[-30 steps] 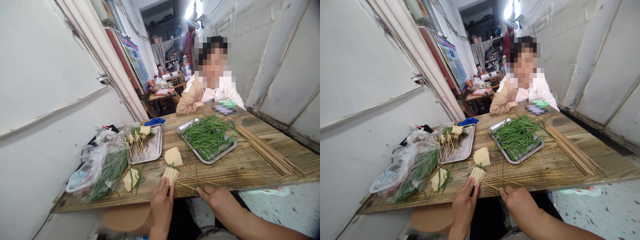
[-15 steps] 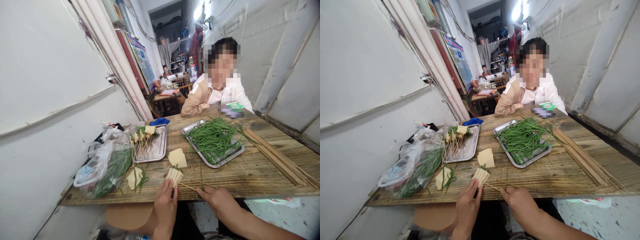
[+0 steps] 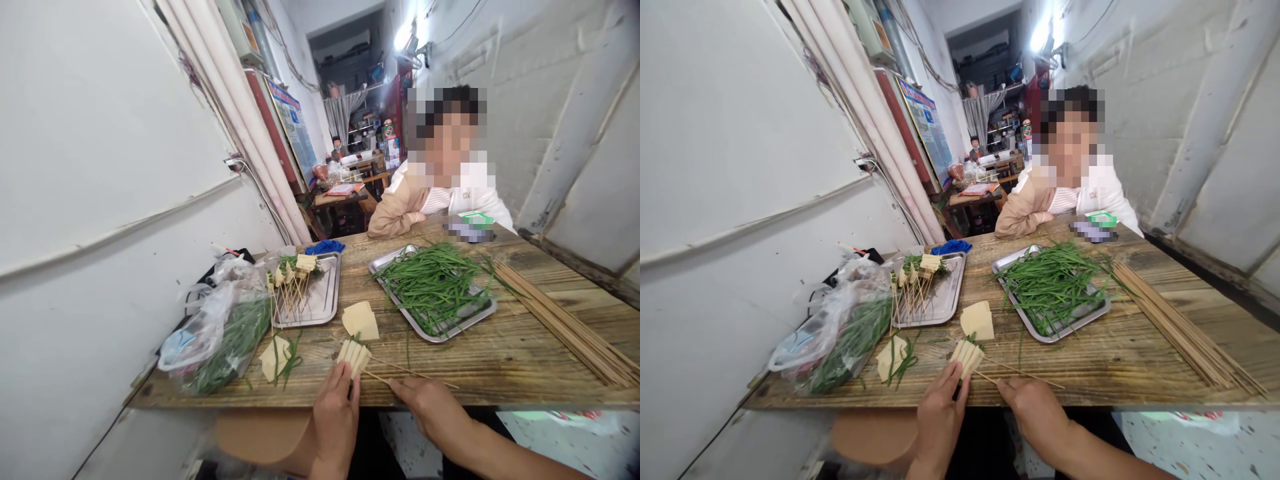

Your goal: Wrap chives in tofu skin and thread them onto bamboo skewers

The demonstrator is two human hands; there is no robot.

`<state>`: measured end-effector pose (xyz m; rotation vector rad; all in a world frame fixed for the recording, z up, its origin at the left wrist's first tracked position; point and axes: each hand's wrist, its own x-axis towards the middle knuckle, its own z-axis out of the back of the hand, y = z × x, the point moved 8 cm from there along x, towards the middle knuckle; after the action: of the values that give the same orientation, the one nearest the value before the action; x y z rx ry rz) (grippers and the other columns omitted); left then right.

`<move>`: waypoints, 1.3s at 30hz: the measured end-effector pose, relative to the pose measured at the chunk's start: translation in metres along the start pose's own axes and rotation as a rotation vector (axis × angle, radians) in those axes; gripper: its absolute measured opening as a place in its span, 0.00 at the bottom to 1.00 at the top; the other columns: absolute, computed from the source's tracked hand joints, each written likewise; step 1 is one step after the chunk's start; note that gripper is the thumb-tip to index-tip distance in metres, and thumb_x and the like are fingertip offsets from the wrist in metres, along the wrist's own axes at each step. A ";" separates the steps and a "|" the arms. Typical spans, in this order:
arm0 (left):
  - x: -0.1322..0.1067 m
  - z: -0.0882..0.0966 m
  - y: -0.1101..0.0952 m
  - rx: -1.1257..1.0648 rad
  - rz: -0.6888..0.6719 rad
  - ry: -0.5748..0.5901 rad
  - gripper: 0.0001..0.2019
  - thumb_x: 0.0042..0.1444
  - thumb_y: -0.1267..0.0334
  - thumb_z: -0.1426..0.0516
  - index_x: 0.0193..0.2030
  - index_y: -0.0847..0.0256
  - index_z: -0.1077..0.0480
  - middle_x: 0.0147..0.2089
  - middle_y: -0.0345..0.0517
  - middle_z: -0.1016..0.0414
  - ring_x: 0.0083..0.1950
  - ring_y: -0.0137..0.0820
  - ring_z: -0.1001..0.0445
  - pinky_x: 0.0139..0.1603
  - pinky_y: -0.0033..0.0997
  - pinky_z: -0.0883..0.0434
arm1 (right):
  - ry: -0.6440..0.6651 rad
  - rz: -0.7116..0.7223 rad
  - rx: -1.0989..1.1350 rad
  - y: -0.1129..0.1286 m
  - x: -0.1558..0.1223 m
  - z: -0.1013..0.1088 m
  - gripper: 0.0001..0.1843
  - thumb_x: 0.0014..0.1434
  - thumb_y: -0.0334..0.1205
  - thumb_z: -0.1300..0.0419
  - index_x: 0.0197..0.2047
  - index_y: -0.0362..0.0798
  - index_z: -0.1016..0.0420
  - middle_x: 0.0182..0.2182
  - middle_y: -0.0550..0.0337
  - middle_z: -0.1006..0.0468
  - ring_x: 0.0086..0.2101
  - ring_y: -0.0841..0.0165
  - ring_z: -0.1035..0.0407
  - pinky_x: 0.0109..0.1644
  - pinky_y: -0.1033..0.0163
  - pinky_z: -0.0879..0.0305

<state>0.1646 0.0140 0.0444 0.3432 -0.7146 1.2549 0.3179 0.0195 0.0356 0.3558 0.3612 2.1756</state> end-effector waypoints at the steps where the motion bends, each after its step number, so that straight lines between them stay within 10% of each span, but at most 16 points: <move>1: 0.000 0.000 0.000 0.006 -0.002 0.007 0.11 0.57 0.66 0.45 0.45 0.63 0.26 0.45 0.52 0.21 0.45 0.37 0.22 0.46 0.37 0.24 | 0.002 -0.002 -0.002 0.000 0.002 -0.003 0.27 0.53 0.22 0.54 0.53 0.43 0.28 0.36 0.51 0.21 0.35 0.66 0.27 0.40 0.64 0.33; 10: -0.006 -0.005 0.003 -0.011 0.006 0.002 0.12 0.58 0.68 0.46 0.48 0.63 0.28 0.48 0.52 0.23 0.49 0.36 0.24 0.49 0.37 0.26 | 0.027 -0.036 -0.098 0.007 0.020 -0.015 0.24 0.54 0.23 0.52 0.52 0.45 0.29 0.39 0.51 0.22 0.36 0.67 0.28 0.40 0.65 0.35; 18: -0.020 -0.003 0.007 -0.045 0.131 -0.065 0.22 0.59 0.66 0.47 0.61 0.60 0.38 0.62 0.56 0.35 0.60 0.39 0.33 0.55 0.40 0.30 | -0.153 -0.129 -0.240 -0.010 0.001 0.019 0.07 0.53 0.31 0.41 0.37 0.44 0.28 0.37 0.51 0.28 0.39 0.57 0.33 0.42 0.55 0.37; 32: -0.022 0.022 0.034 -0.258 0.214 -0.157 0.23 0.55 0.62 0.43 0.58 0.60 0.35 0.52 0.51 0.25 0.51 0.35 0.25 0.52 0.31 0.28 | 0.196 -0.213 0.545 -0.012 -0.002 0.016 0.12 0.53 0.32 0.47 0.43 0.46 0.36 0.26 0.66 0.32 0.28 0.72 0.39 0.32 0.68 0.45; 39: -0.046 0.046 0.082 -0.299 0.519 -0.423 0.26 0.56 0.57 0.44 0.61 0.59 0.39 0.53 0.52 0.27 0.49 0.36 0.25 0.52 0.35 0.28 | -0.013 -0.166 0.508 -0.007 0.076 0.046 0.15 0.55 0.34 0.46 0.46 0.44 0.30 0.22 0.66 0.35 0.24 0.72 0.42 0.28 0.69 0.50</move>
<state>0.0674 -0.0237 0.0366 0.1792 -1.4020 1.5502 0.2970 0.0916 0.0846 0.5952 0.9076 1.8977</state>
